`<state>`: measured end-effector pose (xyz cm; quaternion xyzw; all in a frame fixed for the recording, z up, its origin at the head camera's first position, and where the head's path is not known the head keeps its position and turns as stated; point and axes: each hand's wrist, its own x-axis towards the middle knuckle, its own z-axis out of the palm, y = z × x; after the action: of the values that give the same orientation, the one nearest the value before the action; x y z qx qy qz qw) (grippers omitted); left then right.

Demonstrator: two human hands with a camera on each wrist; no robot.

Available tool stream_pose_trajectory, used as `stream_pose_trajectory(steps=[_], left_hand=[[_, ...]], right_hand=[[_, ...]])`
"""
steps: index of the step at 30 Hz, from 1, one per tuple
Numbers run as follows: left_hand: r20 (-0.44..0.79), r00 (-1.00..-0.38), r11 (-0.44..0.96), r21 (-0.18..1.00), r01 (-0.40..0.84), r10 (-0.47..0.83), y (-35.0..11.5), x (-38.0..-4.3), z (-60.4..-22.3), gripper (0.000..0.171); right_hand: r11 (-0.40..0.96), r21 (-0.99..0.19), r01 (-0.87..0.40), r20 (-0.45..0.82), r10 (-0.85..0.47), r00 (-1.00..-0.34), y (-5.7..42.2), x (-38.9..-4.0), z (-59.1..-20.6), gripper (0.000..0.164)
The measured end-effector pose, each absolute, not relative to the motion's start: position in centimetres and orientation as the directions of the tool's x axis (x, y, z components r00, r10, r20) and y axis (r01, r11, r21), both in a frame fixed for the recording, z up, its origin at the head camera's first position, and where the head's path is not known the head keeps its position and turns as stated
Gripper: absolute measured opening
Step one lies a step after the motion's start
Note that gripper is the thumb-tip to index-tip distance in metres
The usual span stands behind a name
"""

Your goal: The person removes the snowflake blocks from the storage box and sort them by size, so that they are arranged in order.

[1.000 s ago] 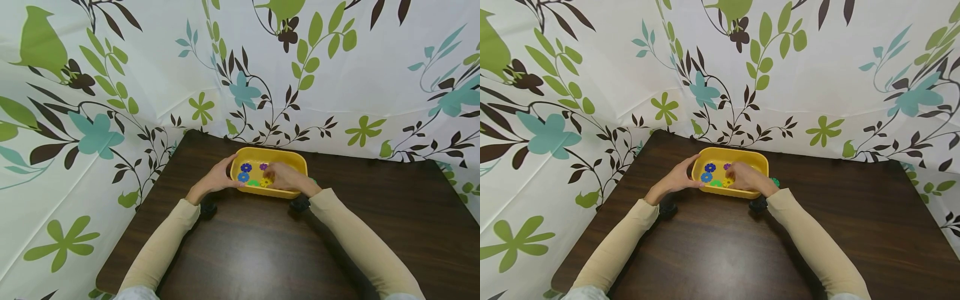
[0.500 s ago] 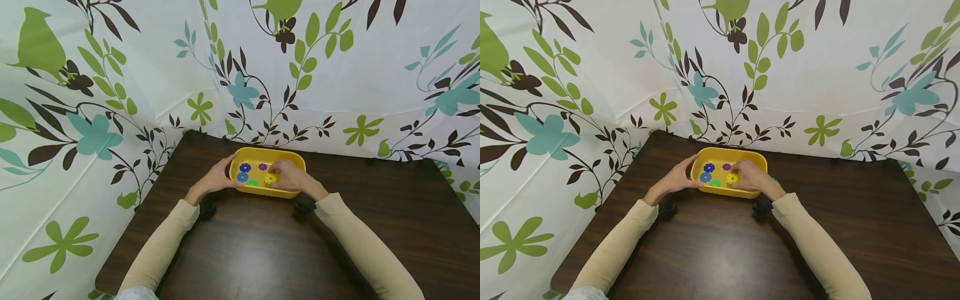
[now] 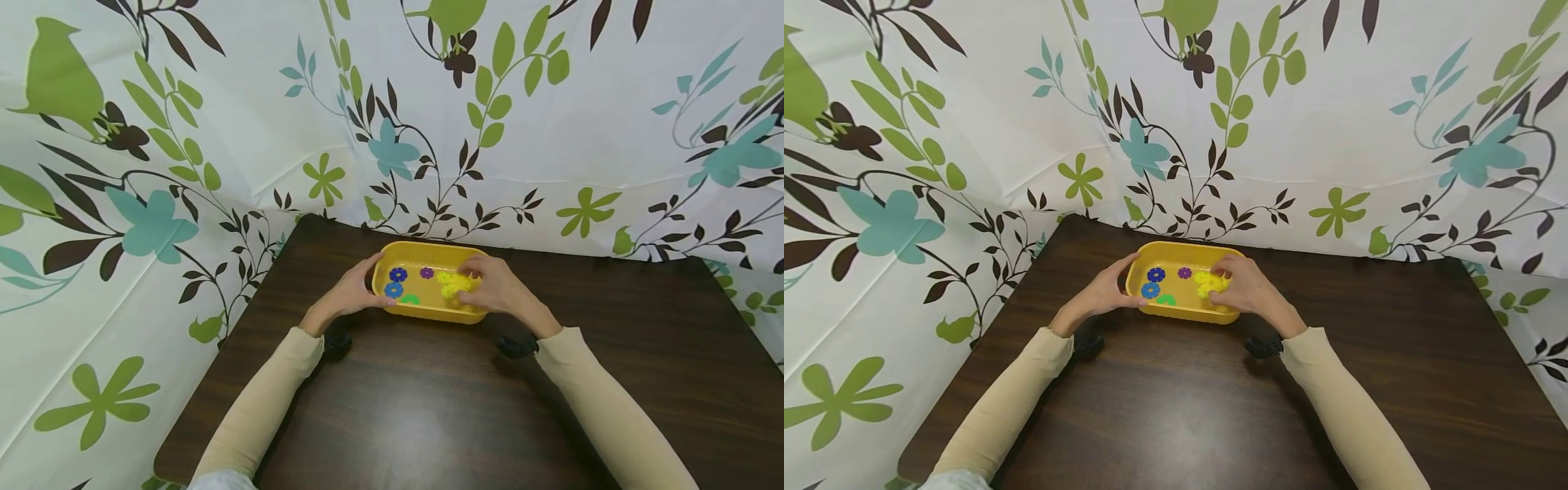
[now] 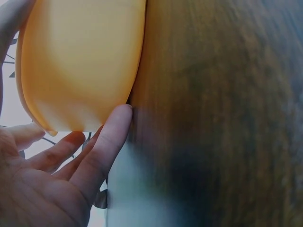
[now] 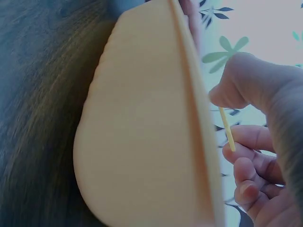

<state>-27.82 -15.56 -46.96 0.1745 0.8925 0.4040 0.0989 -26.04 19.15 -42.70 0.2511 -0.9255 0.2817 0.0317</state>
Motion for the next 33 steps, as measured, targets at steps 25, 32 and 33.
stream_pose_trajectory(steps=[25, 32, 33], left_hand=[[0.021, -0.919, 0.607, 0.745, 0.277, 0.394, -15.4, -27.9, -46.4, 0.118], [0.035, -0.918, 0.599, 0.747, 0.286, 0.396, -15.3, -27.9, -46.6, 0.117], [0.036, -0.917, 0.597, 0.748, 0.288, 0.398, -15.3, -27.9, -46.6, 0.117]], right_hand=[[0.791, -0.511, -0.337, 0.301, -0.203, -0.932, 29.6, -23.4, -44.1, 0.033], [0.808, -0.531, -0.255, 0.204, -0.170, -0.964, 31.2, -23.8, -46.1, 0.036], [0.810, -0.533, -0.245, 0.189, -0.169, -0.967, 31.3, -23.9, -46.3, 0.036]])
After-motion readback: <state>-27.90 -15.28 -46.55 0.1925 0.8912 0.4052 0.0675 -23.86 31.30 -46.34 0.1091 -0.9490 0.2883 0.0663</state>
